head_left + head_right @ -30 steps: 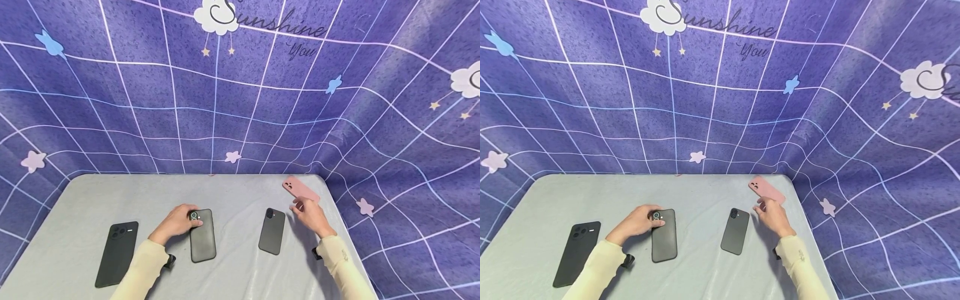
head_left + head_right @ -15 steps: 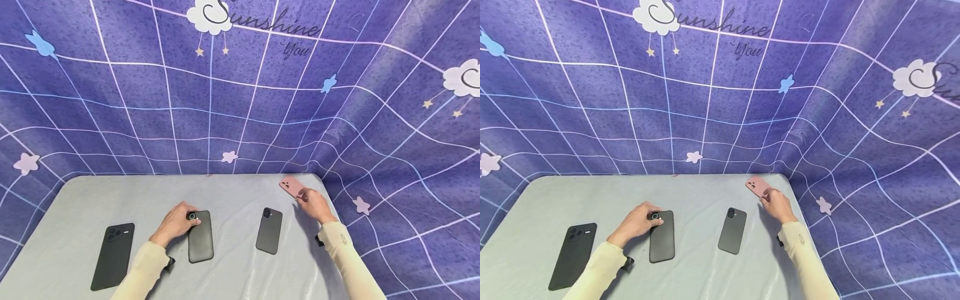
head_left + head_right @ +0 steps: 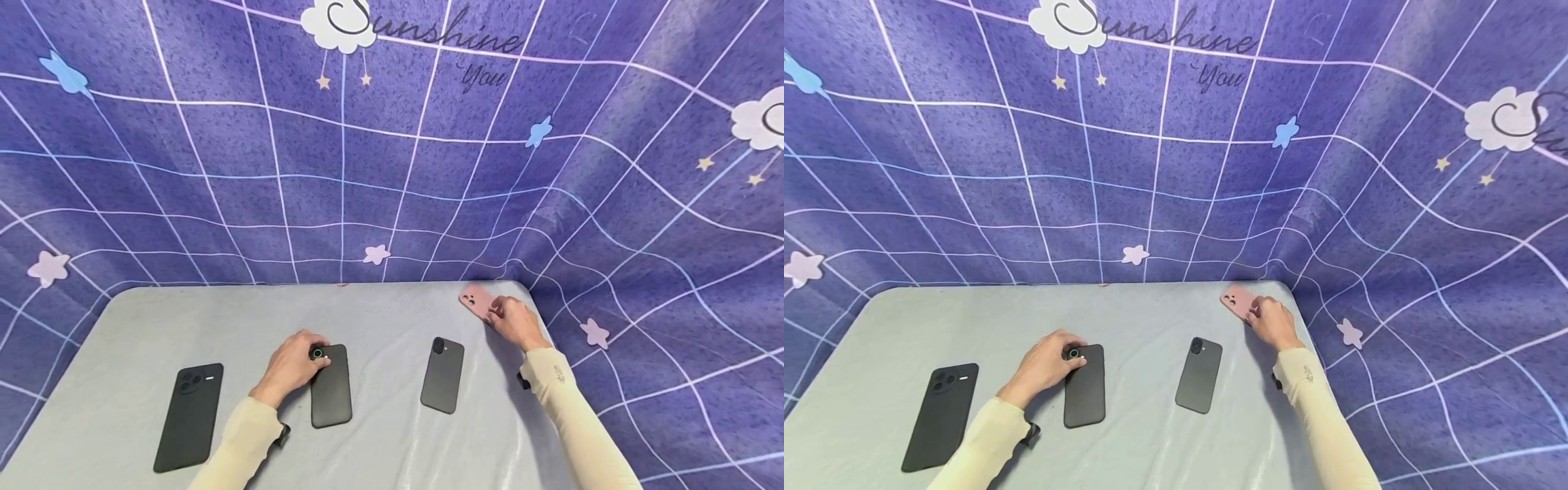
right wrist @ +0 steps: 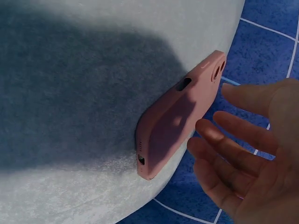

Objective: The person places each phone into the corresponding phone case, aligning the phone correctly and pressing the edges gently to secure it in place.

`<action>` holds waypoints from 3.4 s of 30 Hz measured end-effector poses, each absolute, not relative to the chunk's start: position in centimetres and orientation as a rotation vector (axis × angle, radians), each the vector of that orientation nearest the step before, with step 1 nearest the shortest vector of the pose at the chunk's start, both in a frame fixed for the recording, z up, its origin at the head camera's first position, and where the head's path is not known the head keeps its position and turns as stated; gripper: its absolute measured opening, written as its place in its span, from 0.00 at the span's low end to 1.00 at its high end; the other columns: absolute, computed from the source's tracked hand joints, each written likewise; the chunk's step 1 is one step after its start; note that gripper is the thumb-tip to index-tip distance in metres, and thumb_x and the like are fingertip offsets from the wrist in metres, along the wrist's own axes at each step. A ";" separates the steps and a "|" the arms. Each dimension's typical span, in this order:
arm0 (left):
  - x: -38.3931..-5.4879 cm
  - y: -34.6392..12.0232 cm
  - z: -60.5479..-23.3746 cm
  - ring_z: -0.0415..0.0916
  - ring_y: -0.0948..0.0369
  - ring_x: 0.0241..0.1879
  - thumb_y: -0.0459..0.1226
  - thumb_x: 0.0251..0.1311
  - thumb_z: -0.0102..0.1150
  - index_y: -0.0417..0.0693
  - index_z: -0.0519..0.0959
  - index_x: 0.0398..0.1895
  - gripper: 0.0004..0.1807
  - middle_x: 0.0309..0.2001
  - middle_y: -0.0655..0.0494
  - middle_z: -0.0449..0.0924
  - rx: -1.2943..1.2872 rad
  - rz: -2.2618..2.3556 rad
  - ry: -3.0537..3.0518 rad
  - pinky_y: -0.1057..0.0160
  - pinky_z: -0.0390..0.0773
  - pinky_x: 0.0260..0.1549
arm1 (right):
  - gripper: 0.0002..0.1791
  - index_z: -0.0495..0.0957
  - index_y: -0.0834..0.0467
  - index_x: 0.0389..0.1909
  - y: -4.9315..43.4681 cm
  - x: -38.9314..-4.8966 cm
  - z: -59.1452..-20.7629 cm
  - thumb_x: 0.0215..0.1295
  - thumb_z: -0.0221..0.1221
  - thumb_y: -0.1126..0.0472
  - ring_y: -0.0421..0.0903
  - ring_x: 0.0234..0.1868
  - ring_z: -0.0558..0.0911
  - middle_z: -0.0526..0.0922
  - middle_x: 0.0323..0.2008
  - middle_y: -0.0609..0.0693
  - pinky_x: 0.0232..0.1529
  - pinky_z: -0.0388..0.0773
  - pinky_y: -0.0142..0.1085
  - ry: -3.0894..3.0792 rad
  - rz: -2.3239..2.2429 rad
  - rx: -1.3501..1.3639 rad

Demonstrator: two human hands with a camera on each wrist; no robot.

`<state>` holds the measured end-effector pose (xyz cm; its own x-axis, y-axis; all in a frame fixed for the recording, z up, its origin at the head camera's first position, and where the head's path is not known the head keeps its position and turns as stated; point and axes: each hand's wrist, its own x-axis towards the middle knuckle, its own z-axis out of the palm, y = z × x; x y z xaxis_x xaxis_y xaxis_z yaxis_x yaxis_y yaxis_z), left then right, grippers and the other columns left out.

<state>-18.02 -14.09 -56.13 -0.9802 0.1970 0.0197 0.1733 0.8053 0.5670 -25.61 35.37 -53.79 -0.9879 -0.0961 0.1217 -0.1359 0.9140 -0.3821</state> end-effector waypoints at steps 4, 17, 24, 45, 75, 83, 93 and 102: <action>-17.8 -13.3 -55.8 0.80 0.41 0.59 0.38 0.62 0.78 0.46 0.88 0.54 0.18 0.57 0.44 0.84 0.301 0.853 2.950 0.38 0.81 0.58 | 0.10 0.85 0.64 0.46 35.6 -25.9 -53.5 0.68 0.67 0.63 0.59 0.39 0.88 0.89 0.35 0.56 0.42 0.84 0.60 -2.969 0.606 0.159; -15.2 -9.2 -54.0 0.72 0.42 0.67 0.42 0.66 0.75 0.43 0.81 0.65 0.27 0.66 0.44 0.76 0.291 1.009 2.888 0.39 0.76 0.64 | 0.14 0.87 0.65 0.48 35.9 -26.7 -53.1 0.67 0.71 0.60 0.63 0.45 0.85 0.85 0.40 0.62 0.47 0.83 0.62 -2.980 0.665 0.054; -13.4 -3.5 -54.0 0.81 0.50 0.54 0.47 0.65 0.75 0.43 0.82 0.63 0.28 0.54 0.50 0.83 0.264 1.098 2.831 0.43 0.82 0.57 | 0.22 0.86 0.67 0.49 36.3 -27.1 -53.1 0.64 0.74 0.53 0.64 0.49 0.85 0.88 0.43 0.63 0.50 0.83 0.61 -3.079 0.597 0.049; -12.2 7.9 -55.9 0.72 0.48 0.49 0.56 0.63 0.75 0.35 0.73 0.62 0.39 0.47 0.45 0.68 0.288 0.983 2.778 0.46 0.80 0.51 | 0.20 0.85 0.61 0.33 37.7 -27.8 -54.8 0.60 0.75 0.47 0.53 0.34 0.81 0.82 0.28 0.52 0.36 0.81 0.50 -3.040 0.667 0.116; -12.0 11.2 -56.5 0.67 0.47 0.44 0.49 0.47 0.88 0.27 0.69 0.59 0.48 0.46 0.38 0.65 0.220 0.816 2.964 0.55 0.82 0.33 | 0.21 0.82 0.66 0.34 36.7 -27.5 -54.9 0.61 0.76 0.51 0.61 0.41 0.83 0.82 0.31 0.58 0.50 0.80 0.58 -3.124 0.596 0.025; -12.6 11.1 -56.7 0.69 0.47 0.41 0.48 0.41 0.91 0.28 0.70 0.55 0.49 0.43 0.38 0.66 0.210 0.874 2.967 0.52 0.83 0.35 | 0.22 0.78 0.63 0.29 36.4 -27.3 -54.3 0.59 0.77 0.50 0.63 0.41 0.81 0.79 0.33 0.61 0.49 0.79 0.58 -3.140 0.519 0.015; -13.1 10.9 -56.8 0.73 0.46 0.40 0.53 0.39 0.91 0.30 0.72 0.51 0.48 0.42 0.39 0.68 0.210 0.838 2.954 0.50 0.85 0.41 | 0.21 0.76 0.61 0.26 36.1 -27.2 -54.0 0.56 0.75 0.51 0.64 0.38 0.81 0.78 0.31 0.61 0.48 0.79 0.59 -3.119 0.497 0.007; -13.2 10.2 -56.7 0.75 0.46 0.41 0.54 0.43 0.90 0.30 0.73 0.53 0.47 0.43 0.40 0.69 0.240 0.857 2.911 0.48 0.84 0.44 | 0.27 0.73 0.63 0.32 35.8 -27.3 -54.4 0.58 0.77 0.47 0.64 0.40 0.83 0.81 0.33 0.62 0.46 0.80 0.59 -3.163 0.498 -0.095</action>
